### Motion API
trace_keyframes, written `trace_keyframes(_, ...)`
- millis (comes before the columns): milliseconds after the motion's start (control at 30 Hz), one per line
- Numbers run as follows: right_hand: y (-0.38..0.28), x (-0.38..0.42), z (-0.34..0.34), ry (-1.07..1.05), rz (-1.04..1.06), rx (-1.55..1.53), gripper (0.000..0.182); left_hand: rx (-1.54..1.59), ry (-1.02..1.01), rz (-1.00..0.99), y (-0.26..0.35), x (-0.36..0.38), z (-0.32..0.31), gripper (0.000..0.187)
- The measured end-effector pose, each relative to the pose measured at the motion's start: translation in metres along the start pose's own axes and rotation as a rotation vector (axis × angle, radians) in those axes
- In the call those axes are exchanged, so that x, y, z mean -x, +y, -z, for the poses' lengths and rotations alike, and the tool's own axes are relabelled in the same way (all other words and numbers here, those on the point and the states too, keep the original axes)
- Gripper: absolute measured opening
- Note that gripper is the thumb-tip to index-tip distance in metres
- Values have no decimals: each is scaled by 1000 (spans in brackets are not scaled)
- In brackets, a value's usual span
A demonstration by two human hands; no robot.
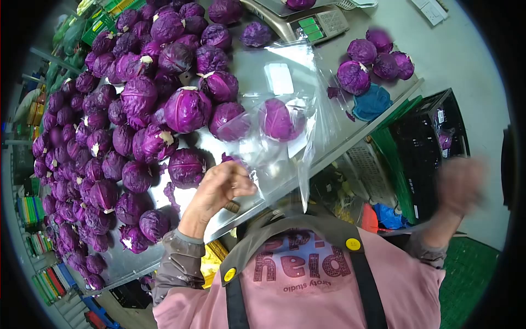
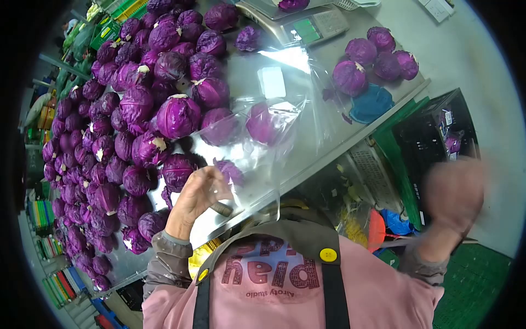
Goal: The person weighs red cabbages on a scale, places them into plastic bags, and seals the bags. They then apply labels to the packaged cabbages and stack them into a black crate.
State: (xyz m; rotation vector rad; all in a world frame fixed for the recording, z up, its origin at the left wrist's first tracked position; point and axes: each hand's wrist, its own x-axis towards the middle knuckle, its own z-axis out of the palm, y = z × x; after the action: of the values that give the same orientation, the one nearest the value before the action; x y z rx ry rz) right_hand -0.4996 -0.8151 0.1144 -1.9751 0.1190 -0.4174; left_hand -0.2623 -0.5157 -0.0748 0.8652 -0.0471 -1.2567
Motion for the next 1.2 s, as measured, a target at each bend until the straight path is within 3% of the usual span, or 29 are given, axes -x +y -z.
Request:
trace_keyframes(33,31,0,-15,38,-351,126,13,155,-18,-25,-8,-2,16,24)
trace_keyframes(67,62,1,-31,-85,-624,356,12,26,120,-99,-18,-6,28,31)
trace_keyframes(100,137,39,-25,-348,-2,1107,23,-219,286,-137,-28,-10,29,35)
trace_keyframes(133,146,39,-29,-790,-482,1370,36,-434,310,-261,-40,-14,31,42)
trace_keyframes(167,142,25,-35,-785,-478,1374,36,-645,333,-390,-49,-20,27,50)
trace_keyframes(233,126,-15,-60,-168,-409,676,42,-776,355,-549,-57,-38,10,74)
trace_keyframes(300,123,-54,-85,74,116,698,41,-748,388,-655,-57,-58,-10,74)
trace_keyframes(367,133,-85,-105,22,228,613,37,-909,364,-818,-51,-76,-22,74)
trace_keyframes(400,141,-93,-110,-41,331,530,32,-938,371,-888,-47,-82,-30,57)
trace_keyframes(433,151,-96,-112,-41,332,528,32,-939,373,-888,-45,-84,-31,57)
trace_keyframes(500,168,-98,-118,-161,281,260,29,-1180,347,-923,-42,-87,-32,35)
trace_keyframes(533,169,-93,-119,-93,126,159,20,-1148,327,-972,-37,-86,-37,24)
trace_keyframes(567,177,-86,-116,-92,126,159,20,-1149,327,-972,-37,-84,-34,24)
trace_keyframes(633,203,-66,-105,250,-222,-217,11,-519,336,-649,-40,-73,-23,7)
trace_keyframes(667,213,-52,-102,256,-223,-214,11,-507,344,-667,-46,-73,-9,6)
trace_keyframes(733,224,-19,-97,240,-509,-448,12,-521,392,-582,-59,-64,-2,9)
trace_keyframes(833,217,12,-97,97,-615,-461,17,-379,406,-514,-79,-60,3,11)
trace_keyframes(900,193,7,-104,133,-688,-399,19,-349,476,-467,-80,-58,0,11)
trace_keyframes(967,183,-3,-113,256,-407,-90,16,-337,464,-446,-77,-57,-6,11)
trace_keyframes(1000,181,-10,-116,264,-411,-92,16,-321,460,-429,-76,-56,-8,10)
trace_keyframes(1067,184,-25,-114,307,-720,-159,15,-367,470,-440,-77,-59,-2,11)
trace_keyframes(1200,275,-8,-145,433,-620,37,19,-489,496,-360,-84,-71,14,15)
